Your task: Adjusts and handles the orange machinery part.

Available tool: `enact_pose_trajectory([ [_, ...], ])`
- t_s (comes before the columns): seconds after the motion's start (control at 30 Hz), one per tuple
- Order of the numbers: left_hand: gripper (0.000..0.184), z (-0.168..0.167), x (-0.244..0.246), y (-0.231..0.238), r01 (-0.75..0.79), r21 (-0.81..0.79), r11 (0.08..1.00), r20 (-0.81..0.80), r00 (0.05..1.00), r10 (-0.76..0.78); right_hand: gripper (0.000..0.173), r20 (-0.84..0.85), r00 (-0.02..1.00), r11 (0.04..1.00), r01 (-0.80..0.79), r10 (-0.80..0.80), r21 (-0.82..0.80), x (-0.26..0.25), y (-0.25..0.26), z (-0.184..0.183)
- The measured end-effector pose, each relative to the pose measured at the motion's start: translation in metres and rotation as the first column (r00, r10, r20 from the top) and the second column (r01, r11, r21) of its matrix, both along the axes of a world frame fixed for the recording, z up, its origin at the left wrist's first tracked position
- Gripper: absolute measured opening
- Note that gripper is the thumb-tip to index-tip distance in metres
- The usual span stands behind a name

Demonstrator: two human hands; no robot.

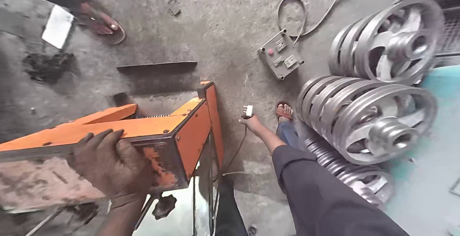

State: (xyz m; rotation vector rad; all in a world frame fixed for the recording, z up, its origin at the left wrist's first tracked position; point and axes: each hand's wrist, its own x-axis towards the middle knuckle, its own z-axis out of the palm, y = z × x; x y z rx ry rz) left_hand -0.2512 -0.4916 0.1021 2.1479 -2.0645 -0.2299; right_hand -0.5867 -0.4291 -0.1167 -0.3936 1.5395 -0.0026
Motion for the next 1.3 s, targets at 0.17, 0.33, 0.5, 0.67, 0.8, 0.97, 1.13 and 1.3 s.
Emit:
enact_pose_trajectory([
  [0.17,0.039,-0.011,0.017,0.009,0.031,-0.011,0.999,0.036,0.999,-0.031,0.044,-0.424,0.792,0.888,-0.454,0.439,0.072,-0.078,-0.024,-0.011],
  [0.33,0.039,-0.008,0.028,0.019,0.036,0.010,0.999,0.042,0.998,-0.037,0.066,-0.693,0.710,0.913,-0.358,0.129,-0.197,-0.154,-0.098,-0.034],
  [0.5,0.041,-0.002,0.021,0.016,0.001,0.053,0.999,0.010,1.000,-0.002,0.038,-0.691,0.672,0.879,-0.464,0.268,-0.110,-0.156,-0.101,-0.069],
  [0.67,0.044,-0.002,0.021,0.015,0.017,0.076,0.997,0.030,0.999,-0.019,0.042,-0.526,0.668,0.807,-0.588,0.526,0.060,-0.098,0.004,-0.060],
  [0.8,0.048,0.000,0.024,0.013,0.008,0.119,0.993,0.038,0.999,-0.013,0.040,-0.437,0.529,0.644,-0.746,0.728,0.171,-0.057,0.027,-0.029],
  [0.97,0.044,0.006,0.017,0.011,0.019,0.065,0.998,0.035,0.999,-0.022,0.054,-0.464,0.740,0.775,-0.611,0.487,-0.161,0.010,-0.037,-0.052],
  [1.13,0.040,0.011,0.013,0.018,-0.044,0.142,0.989,-0.076,0.996,0.055,0.047,-0.524,0.613,0.707,-0.706,0.591,-0.028,0.027,-0.079,-0.048],
  [1.3,0.040,0.012,0.023,0.027,-0.112,0.207,0.972,-0.210,0.965,0.156,0.033,-0.645,0.499,0.450,-0.855,0.579,-0.257,0.024,-0.104,-0.068],
])
